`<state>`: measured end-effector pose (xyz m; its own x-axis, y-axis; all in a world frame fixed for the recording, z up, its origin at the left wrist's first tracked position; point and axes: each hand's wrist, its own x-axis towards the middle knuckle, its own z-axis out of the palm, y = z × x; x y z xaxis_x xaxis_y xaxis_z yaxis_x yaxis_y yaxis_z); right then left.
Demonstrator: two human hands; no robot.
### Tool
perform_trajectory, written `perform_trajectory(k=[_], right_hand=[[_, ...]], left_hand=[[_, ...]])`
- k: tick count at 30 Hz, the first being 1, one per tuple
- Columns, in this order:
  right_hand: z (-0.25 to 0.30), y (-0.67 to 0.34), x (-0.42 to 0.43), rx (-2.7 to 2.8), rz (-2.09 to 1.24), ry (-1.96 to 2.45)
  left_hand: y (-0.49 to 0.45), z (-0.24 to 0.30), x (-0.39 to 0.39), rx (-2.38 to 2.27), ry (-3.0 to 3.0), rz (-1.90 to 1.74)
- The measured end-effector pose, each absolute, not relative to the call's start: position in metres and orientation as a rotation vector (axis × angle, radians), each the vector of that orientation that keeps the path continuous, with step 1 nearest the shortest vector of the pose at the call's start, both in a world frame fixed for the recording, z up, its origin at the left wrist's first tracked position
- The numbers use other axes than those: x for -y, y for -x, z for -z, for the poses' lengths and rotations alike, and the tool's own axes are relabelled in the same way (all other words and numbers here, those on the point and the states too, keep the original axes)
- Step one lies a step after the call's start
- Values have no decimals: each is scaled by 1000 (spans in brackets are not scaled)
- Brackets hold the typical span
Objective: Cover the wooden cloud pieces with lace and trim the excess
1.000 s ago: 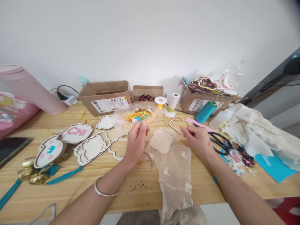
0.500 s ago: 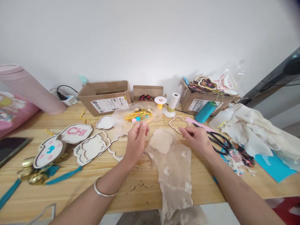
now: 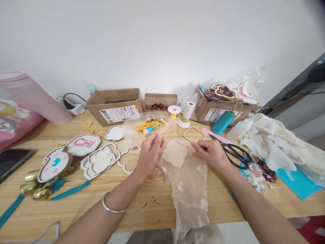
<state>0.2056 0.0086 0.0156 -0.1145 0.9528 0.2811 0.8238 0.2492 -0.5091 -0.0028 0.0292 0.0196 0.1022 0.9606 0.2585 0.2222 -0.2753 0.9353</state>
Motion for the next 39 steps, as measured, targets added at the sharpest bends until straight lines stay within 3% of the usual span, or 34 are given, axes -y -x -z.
perform_trajectory(k=[32,39], right_hand=[[-5,-215,-20,1913,-364,1742],[-4,-213,-17,2072,-394,1779]], left_hand=[[3,-12,-35,-1398,-1861,-927],[7,-14,-35,-1521,-2202,-673]])
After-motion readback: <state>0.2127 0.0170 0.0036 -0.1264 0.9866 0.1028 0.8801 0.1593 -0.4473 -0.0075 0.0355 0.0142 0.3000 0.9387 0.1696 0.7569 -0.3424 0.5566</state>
